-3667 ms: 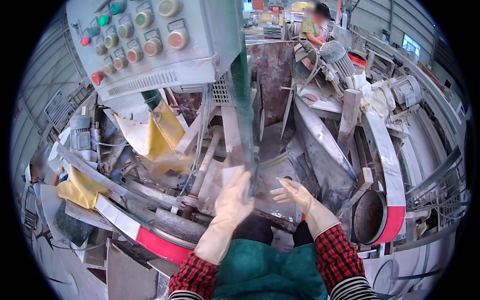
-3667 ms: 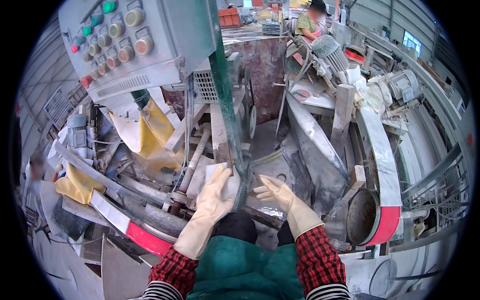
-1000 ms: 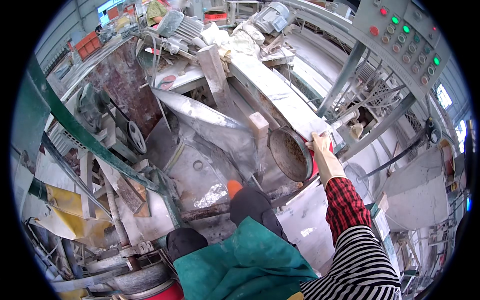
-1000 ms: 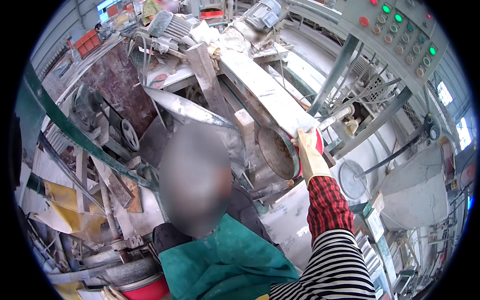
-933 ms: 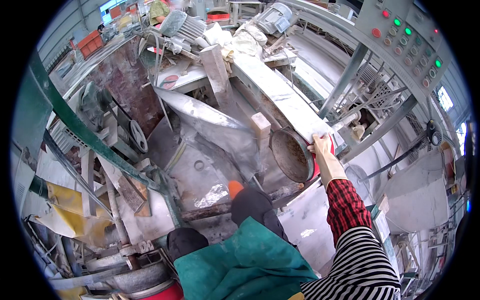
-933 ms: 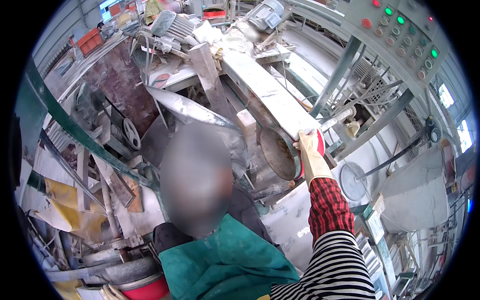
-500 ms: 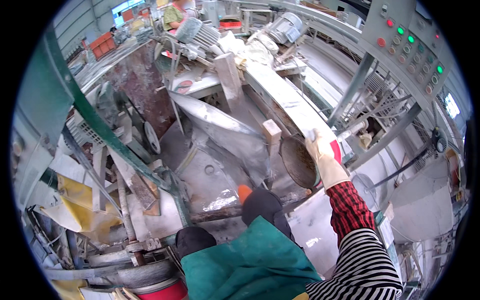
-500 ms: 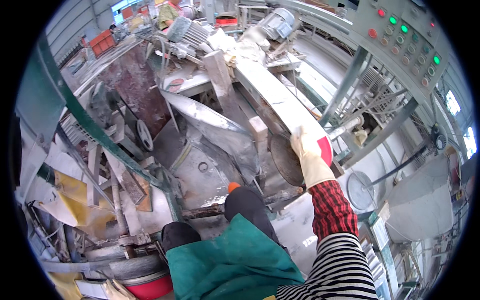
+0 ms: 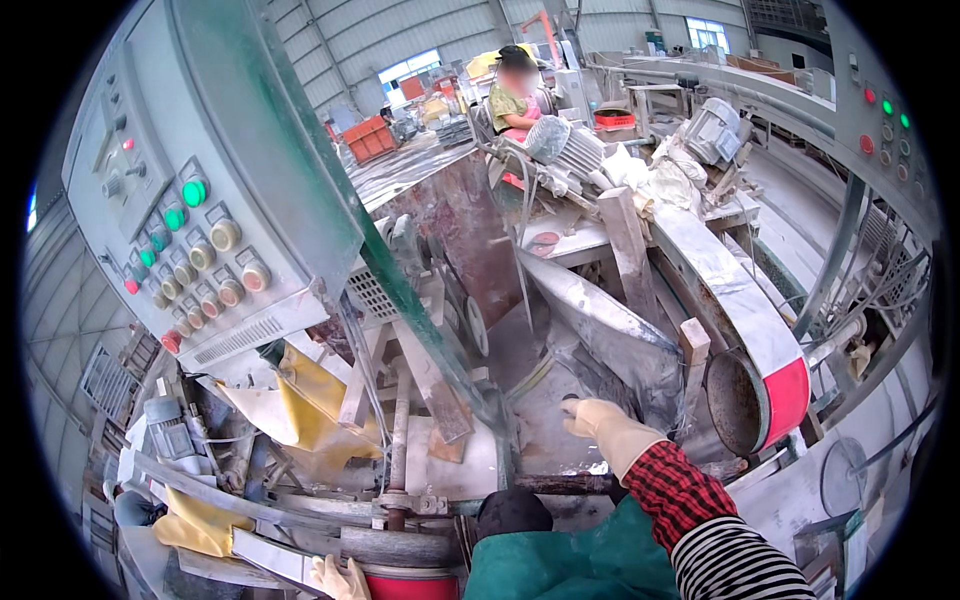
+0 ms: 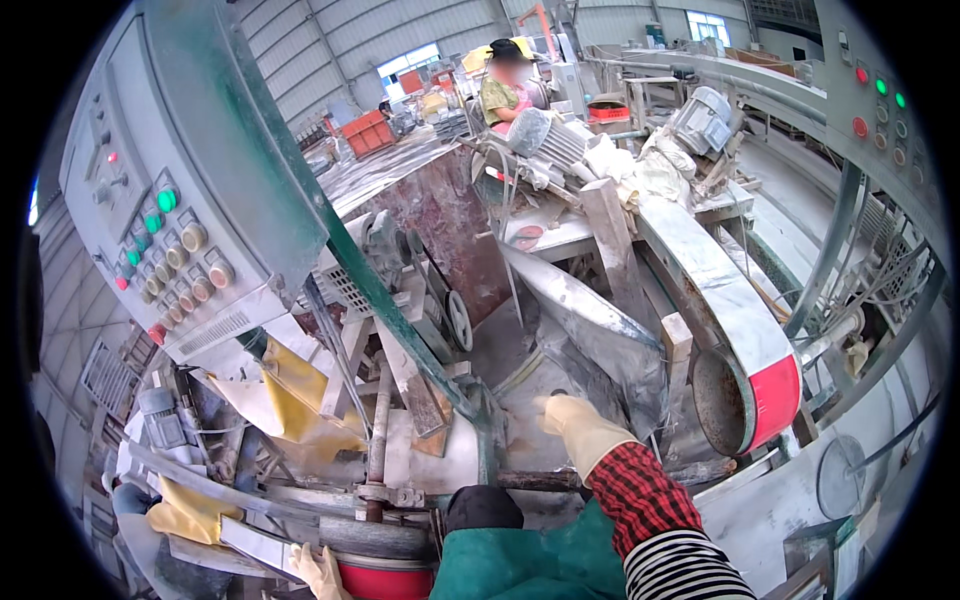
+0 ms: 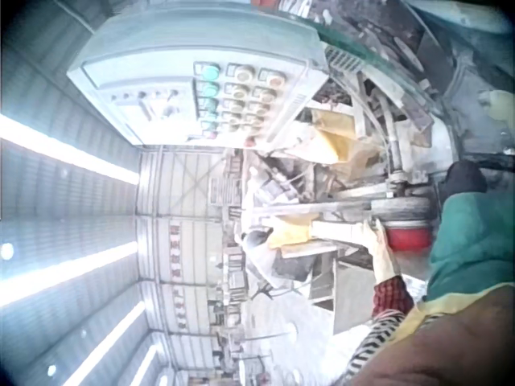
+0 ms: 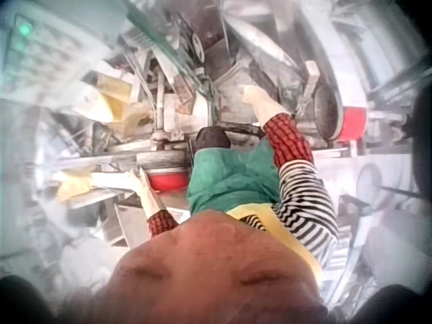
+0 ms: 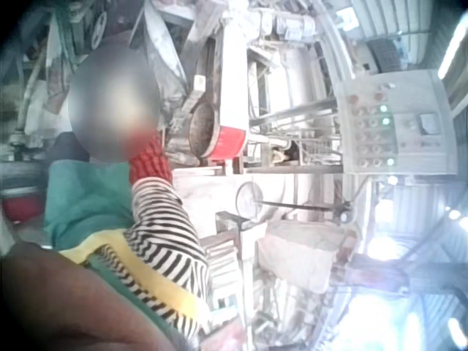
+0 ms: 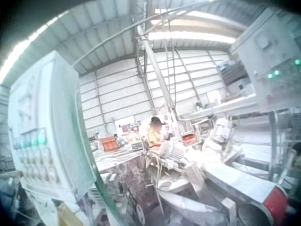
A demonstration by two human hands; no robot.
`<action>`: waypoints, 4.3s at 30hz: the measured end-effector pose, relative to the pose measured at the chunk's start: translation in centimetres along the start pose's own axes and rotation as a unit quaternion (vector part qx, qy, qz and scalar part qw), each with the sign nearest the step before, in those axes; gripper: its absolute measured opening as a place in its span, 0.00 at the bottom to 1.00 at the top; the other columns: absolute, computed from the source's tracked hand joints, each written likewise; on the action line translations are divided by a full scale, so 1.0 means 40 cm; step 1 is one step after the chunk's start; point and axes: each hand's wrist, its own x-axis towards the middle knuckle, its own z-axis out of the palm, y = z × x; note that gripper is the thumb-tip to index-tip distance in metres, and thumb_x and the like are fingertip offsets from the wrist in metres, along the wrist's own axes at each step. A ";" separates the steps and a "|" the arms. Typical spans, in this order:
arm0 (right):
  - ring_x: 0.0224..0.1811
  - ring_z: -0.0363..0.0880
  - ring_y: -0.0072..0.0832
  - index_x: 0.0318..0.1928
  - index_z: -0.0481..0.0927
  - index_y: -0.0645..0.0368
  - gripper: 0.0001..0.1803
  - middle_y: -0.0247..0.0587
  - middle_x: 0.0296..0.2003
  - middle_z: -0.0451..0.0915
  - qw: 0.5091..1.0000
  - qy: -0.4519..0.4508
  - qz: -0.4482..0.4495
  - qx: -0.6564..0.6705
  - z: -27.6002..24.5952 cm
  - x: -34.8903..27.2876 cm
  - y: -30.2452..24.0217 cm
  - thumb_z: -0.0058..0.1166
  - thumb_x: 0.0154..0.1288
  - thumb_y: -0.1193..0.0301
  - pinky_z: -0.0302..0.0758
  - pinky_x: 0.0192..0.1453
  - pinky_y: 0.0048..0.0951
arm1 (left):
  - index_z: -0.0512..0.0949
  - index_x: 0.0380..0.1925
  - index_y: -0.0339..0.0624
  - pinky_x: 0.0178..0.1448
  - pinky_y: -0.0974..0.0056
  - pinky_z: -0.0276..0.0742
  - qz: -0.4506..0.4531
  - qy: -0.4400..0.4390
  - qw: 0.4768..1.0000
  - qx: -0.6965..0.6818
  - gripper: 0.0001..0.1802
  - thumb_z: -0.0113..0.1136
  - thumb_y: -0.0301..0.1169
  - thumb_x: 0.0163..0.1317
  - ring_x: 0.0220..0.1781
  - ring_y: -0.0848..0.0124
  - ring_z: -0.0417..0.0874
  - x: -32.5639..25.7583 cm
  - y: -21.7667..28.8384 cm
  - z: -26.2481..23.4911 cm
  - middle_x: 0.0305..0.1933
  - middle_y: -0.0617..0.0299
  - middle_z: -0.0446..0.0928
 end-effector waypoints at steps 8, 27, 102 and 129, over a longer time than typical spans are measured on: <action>0.56 0.77 0.44 0.65 0.67 0.34 0.27 0.48 0.55 0.77 0.987 -0.078 0.083 0.115 -0.190 -0.091 -0.147 0.43 0.65 0.53 0.72 0.60 0.43 | 0.75 0.57 0.46 0.46 0.60 0.77 -0.185 -0.083 0.957 -0.207 0.29 0.70 0.34 0.53 0.38 0.66 0.78 -0.035 0.105 -0.160 0.39 0.58 0.81; 0.53 0.77 0.31 0.67 0.64 0.56 0.30 0.42 0.54 0.77 0.668 0.104 -0.049 0.735 -0.137 -0.045 -0.182 0.54 0.65 0.71 0.75 0.55 0.34 | 0.67 0.63 0.40 0.70 0.59 0.64 0.485 -0.313 0.796 -0.182 0.40 0.65 0.25 0.43 0.70 0.49 0.63 -0.100 1.107 0.437 0.68 0.42 0.62; 0.19 0.75 0.21 0.68 0.63 0.54 0.32 0.39 0.29 0.79 0.703 0.401 0.221 0.545 -0.396 -0.420 0.290 0.57 0.64 0.67 0.73 0.19 0.24 | 0.79 0.51 0.40 0.52 0.48 0.74 0.152 0.164 0.934 0.280 0.26 0.56 0.49 0.63 0.46 0.46 0.80 -0.067 0.121 -0.103 0.45 0.42 0.80; 0.53 0.79 0.45 0.56 0.78 0.49 0.26 0.51 0.49 0.80 0.973 -0.070 0.119 0.185 -0.073 -0.072 0.071 0.51 0.57 0.58 0.74 0.58 0.40 | 0.78 0.49 0.38 0.66 0.50 0.61 0.116 0.041 0.973 0.193 0.18 0.54 0.37 0.65 0.63 0.47 0.68 0.039 0.043 -0.097 0.59 0.44 0.73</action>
